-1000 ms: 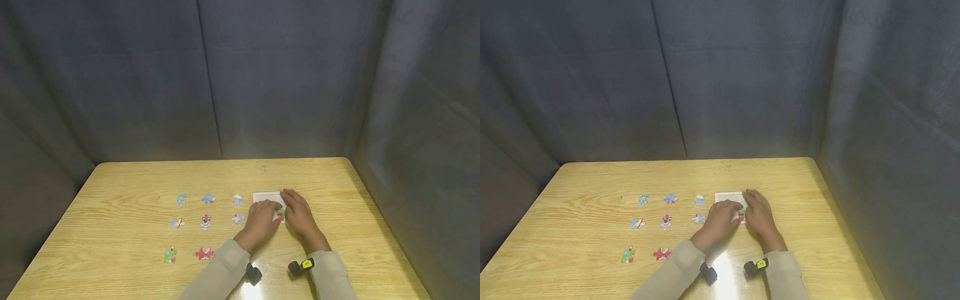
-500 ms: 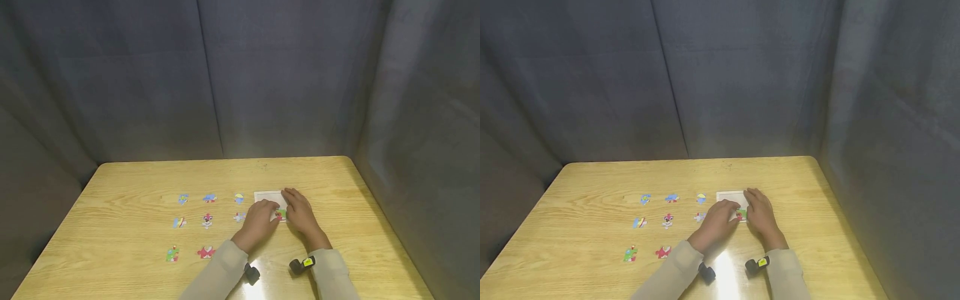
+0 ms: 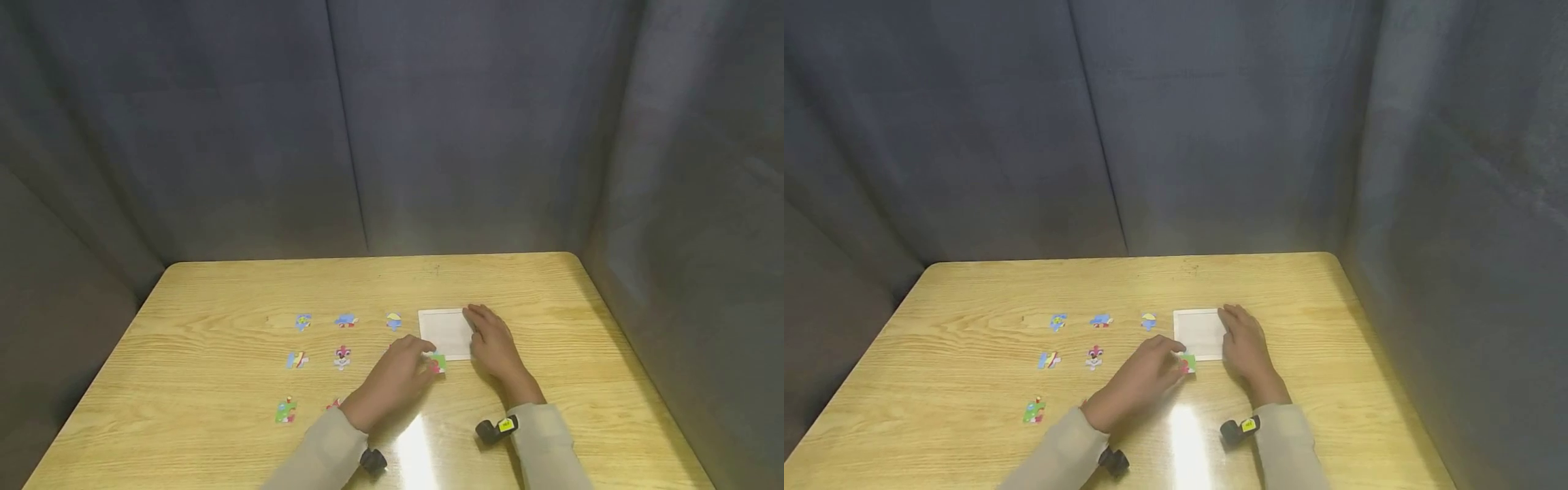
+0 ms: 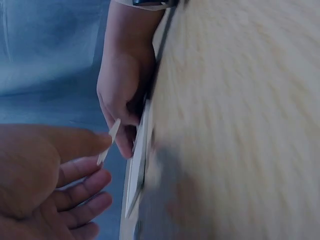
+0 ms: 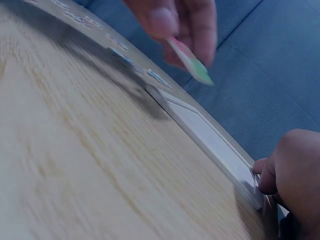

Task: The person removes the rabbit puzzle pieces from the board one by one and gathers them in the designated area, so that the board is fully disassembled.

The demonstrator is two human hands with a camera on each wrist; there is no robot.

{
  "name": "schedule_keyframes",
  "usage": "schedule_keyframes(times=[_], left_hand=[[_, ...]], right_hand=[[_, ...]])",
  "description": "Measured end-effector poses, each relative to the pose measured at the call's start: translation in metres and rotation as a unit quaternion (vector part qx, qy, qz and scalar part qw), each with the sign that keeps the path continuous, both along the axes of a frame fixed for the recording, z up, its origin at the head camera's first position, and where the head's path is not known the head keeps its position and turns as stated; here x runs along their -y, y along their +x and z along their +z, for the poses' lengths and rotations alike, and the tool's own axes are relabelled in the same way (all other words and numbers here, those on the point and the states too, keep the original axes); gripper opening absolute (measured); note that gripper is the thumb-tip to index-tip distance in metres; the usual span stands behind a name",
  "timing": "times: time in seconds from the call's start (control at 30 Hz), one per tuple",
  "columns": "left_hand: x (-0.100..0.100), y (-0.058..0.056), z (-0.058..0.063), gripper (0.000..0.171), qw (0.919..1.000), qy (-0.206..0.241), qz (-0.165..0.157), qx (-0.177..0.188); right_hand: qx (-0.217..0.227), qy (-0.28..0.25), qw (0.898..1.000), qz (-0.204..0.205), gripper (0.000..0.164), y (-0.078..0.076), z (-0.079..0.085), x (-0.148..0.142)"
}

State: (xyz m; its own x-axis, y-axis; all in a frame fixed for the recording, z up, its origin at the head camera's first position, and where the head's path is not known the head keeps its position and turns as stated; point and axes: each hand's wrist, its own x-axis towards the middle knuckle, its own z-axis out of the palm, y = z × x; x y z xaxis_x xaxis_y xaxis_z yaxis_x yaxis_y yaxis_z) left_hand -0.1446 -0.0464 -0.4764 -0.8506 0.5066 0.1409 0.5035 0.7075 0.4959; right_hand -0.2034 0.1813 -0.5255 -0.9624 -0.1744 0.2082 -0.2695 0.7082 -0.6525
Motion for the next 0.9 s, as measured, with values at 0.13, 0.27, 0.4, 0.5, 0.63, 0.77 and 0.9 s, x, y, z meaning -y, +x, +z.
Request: schedule_keyframes(times=[0.13,0.27,0.4,0.5,0.63,0.77,0.9], left_hand=[[0.015,0.011,0.002,0.035,0.9997,-0.021,-0.014,-0.007],[0.028,0.023,0.004,0.036,0.9989,-0.04,-0.02,-0.007],[0.039,0.033,0.003,0.035,0.9982,-0.055,-0.021,-0.005],[0.046,0.036,0.001,0.034,0.9975,-0.063,-0.028,-0.011],[0.055,0.041,-0.003,0.034,0.9964,-0.073,-0.036,-0.024],[0.062,0.045,-0.006,0.033,0.9961,-0.079,-0.032,-0.025],[0.066,0.049,-0.007,0.033,0.9965,-0.076,-0.032,-0.017]], right_hand=[[0.007,0.006,1.0,-0.006,0.049,0.0,-0.001,0.001],[0.015,0.009,1.0,-0.01,0.049,0.0,0.0,0.001],[0.019,0.007,1.0,-0.01,0.05,0.0,0.001,0.002],[0.019,0.01,1.0,-0.014,0.05,-0.001,0.003,0.001],[0.024,0.007,1.0,-0.015,0.05,-0.001,0.003,0.001],[0.029,0.002,0.999,-0.014,0.05,-0.001,0.003,0.002],[0.029,0.004,0.999,-0.016,0.05,-0.001,0.001,0.002]])
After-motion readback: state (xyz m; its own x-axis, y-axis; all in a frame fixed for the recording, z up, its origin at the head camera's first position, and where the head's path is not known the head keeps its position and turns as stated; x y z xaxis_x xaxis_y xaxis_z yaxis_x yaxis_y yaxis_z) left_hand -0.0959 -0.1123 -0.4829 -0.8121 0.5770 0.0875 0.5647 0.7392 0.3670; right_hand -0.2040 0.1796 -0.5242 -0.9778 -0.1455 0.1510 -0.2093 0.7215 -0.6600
